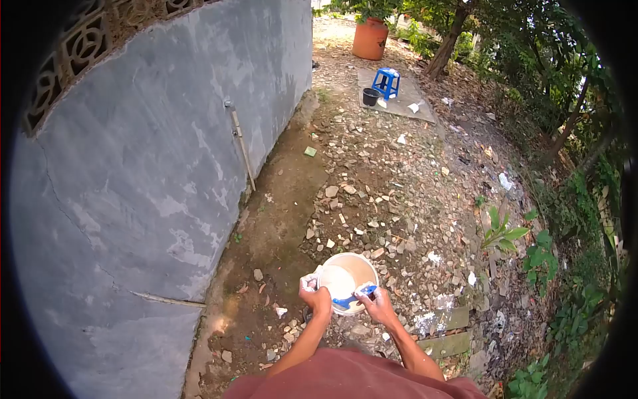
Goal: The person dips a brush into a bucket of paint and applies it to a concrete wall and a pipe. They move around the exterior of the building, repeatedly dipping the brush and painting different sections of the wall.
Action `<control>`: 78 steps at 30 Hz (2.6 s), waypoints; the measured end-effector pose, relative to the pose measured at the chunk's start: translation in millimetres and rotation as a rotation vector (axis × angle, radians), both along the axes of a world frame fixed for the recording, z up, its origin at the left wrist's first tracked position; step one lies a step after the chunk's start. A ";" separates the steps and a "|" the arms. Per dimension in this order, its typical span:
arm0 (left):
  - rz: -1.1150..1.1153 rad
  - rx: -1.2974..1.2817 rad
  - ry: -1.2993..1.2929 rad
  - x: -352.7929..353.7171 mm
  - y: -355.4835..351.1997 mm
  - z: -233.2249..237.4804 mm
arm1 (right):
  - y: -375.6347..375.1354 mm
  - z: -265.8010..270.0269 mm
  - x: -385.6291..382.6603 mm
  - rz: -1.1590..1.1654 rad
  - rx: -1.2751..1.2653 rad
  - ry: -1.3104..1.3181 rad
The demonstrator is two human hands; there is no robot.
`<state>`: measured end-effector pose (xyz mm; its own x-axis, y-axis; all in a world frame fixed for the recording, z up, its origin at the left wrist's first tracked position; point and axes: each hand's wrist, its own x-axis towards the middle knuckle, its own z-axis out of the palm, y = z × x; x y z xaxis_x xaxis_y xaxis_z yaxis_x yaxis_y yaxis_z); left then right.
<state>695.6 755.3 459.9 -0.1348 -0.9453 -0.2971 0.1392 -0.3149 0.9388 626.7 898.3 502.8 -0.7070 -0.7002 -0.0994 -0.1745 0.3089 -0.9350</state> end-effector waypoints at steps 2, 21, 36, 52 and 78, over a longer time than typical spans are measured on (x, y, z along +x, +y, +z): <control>-0.041 -0.013 -0.048 -34.6 -1.9 0.6 | 0.2 -4.5 -25.7 -0.057 -0.018 0.058; -0.145 -0.142 0.102 -404.0 40.1 11.3 | 14.3 -34.5 -445.0 -0.124 -0.242 0.944; -0.148 -0.047 0.107 -712.3 11.5 7.4 | -12.3 -14.3 -722.7 -0.375 -0.307 0.794; -0.353 -0.067 0.102 -1050.9 -52.1 22.5 | -34.3 18.3 -1025.2 -0.404 -0.292 0.005; -0.056 -0.157 0.004 -1501.4 -121.3 -9.1 | -71.3 -17.1 -1562.2 -0.828 -0.737 -0.189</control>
